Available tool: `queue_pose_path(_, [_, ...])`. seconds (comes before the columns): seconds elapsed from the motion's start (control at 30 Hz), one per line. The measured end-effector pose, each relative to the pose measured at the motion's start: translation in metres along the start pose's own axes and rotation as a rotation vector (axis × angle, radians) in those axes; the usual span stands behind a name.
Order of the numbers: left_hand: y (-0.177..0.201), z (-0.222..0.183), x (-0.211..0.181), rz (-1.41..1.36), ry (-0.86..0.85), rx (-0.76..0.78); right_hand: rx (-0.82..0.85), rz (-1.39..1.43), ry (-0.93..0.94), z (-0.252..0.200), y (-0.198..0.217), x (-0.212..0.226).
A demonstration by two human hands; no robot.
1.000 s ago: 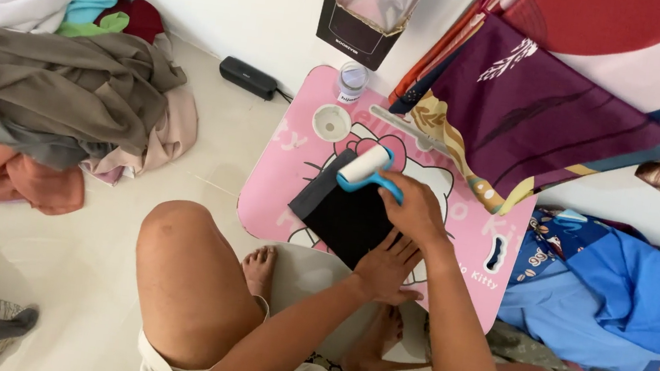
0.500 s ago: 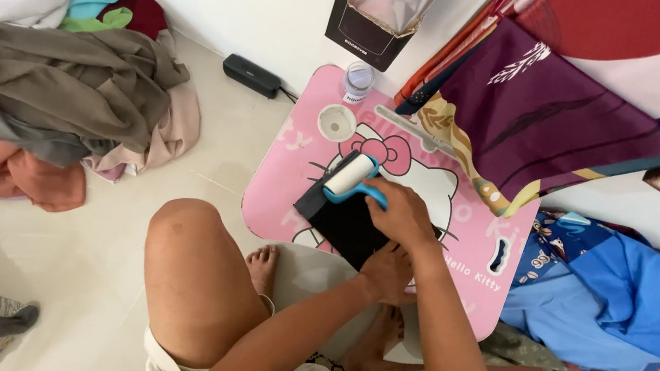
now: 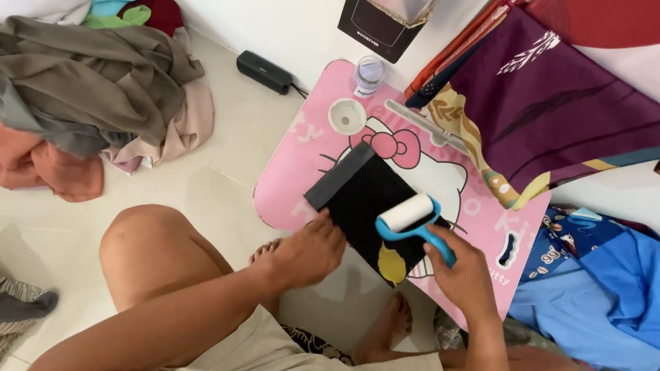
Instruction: Cleaning a black pouch with a lint roller and placing it into a plastic bag for packaging.
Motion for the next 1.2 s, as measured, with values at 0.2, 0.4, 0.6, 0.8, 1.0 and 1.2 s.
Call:
queue_pose_path(0.2, [-0.018,0.006,-0.116,-0.030,-0.215,0.022,0.101,-0.088,0.011,-0.014,-0.026,0.031])
queue_pose_path(0.4, [-0.086,0.051,-0.128,-0.149,0.042,-0.240,0.161,-0.150,0.068,-0.005,-0.051,0.036])
queue_pose_path(0.6, [-0.089,0.057,-0.133,-0.080,0.008,0.045,0.185,-0.288,0.157,0.041,-0.074,0.057])
queue_pose_path(0.8, [-0.067,0.056,-0.123,-0.043,-0.086,0.358,0.238,-0.144,0.235,0.092,-0.092,0.102])
queue_pose_path(1.0, [-0.071,0.059,-0.129,-0.013,-0.016,0.240,0.157,-0.074,0.231,0.075,-0.058,0.097])
queue_pose_path(1.2, [-0.063,0.059,-0.126,-0.017,0.085,-0.129,0.156,-0.151,0.035,0.036,-0.016,0.024])
Point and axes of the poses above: each hand's wrist, its own z-axis towards the middle knuckle, its own y-axis out of the back of the hand, x = y × z, the point moved 7 cm from there along z, towards the middle knuckle, and after that the axes turned 12 degrees about x, right-handed, at the moved point
